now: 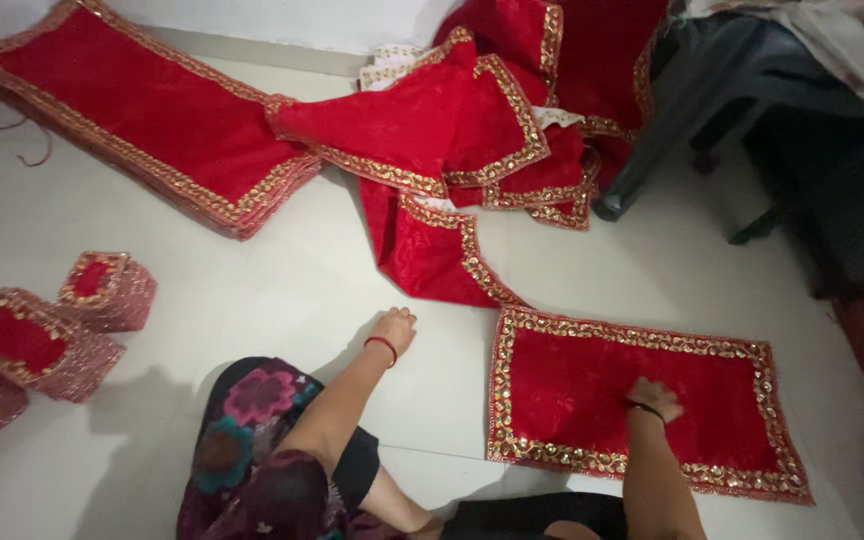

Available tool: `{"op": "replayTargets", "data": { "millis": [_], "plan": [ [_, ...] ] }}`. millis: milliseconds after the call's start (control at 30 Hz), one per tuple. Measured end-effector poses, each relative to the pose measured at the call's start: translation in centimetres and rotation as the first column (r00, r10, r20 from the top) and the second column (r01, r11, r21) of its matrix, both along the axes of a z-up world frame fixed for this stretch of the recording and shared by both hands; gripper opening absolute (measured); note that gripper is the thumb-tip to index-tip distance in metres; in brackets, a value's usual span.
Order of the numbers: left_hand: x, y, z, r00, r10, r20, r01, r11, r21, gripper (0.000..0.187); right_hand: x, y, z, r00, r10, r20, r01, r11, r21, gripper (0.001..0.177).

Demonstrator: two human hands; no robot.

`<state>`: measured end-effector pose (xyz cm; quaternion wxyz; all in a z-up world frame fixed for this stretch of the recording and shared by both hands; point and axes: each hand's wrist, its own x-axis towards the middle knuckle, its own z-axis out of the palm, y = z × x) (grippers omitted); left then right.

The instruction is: The person sits on a tiled floor and organizes numerous pieces of red velvet fabric decorated with gold embroidery, folding the larger pieces and stacking the smaller rectangular ones.

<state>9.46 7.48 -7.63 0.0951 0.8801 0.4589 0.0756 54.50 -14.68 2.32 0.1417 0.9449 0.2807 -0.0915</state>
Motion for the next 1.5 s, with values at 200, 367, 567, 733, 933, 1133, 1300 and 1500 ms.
{"op": "replayTargets", "data": {
  "millis": [200, 367, 567, 733, 933, 1133, 1300, 1500],
  "plan": [
    [-1.8, -4.5, -0.3, 0.990, 0.063, 0.124, -0.035, 0.977, -0.211, 0.039, -9.3, 6.9, -1.0, 0.837, 0.546, 0.025, -0.493, 0.736, 0.464, 0.037],
    [-3.0, -6.6, -0.9, 0.920, 0.157, 0.359, -0.053, 0.958, -0.282, 0.059, -17.5, 15.6, -2.7, 0.732, 0.670, -0.126, -0.279, 0.462, 0.842, 0.077],
    [-2.6, -6.4, -1.3, 0.761, 0.416, 0.498, -0.169, 0.868, -0.467, 0.050, -21.2, 23.6, -0.5, 0.814, 0.563, -0.142, -0.374, 0.696, 0.612, 0.085],
    [-1.7, -2.1, -3.8, 0.055, 0.776, 0.629, -0.030, 0.631, -0.775, 0.055, -31.2, 21.9, 0.5, 0.484, 0.859, 0.164, -0.680, 0.252, 0.689, 0.052],
    [-4.4, -2.8, -2.4, -0.344, 0.920, 0.189, 0.471, 0.342, -0.813, 0.078, -40.6, 12.7, 6.7, 0.171, 0.947, 0.273, -0.699, -0.079, 0.711, 0.038],
    [-6.1, -4.6, 1.8, -0.254, 0.954, 0.159, 0.524, 0.274, -0.806, 0.095, -40.8, 4.9, 9.2, 0.509, 0.853, 0.117, 0.086, -0.185, 0.979, 0.027],
    [-5.7, -6.1, 2.6, -0.246, 0.962, 0.116, 0.455, 0.220, -0.863, 0.098, -37.7, -3.0, 6.6, 0.540, 0.723, -0.431, 0.688, -0.084, 0.721, 0.033],
    [-2.5, -4.8, 4.3, -0.153, 0.985, 0.082, 0.519, 0.151, -0.841, 0.082, -36.6, -8.3, 1.2, 0.547, 0.612, -0.571, 0.738, -0.029, 0.675, 0.031]
  ]
}}
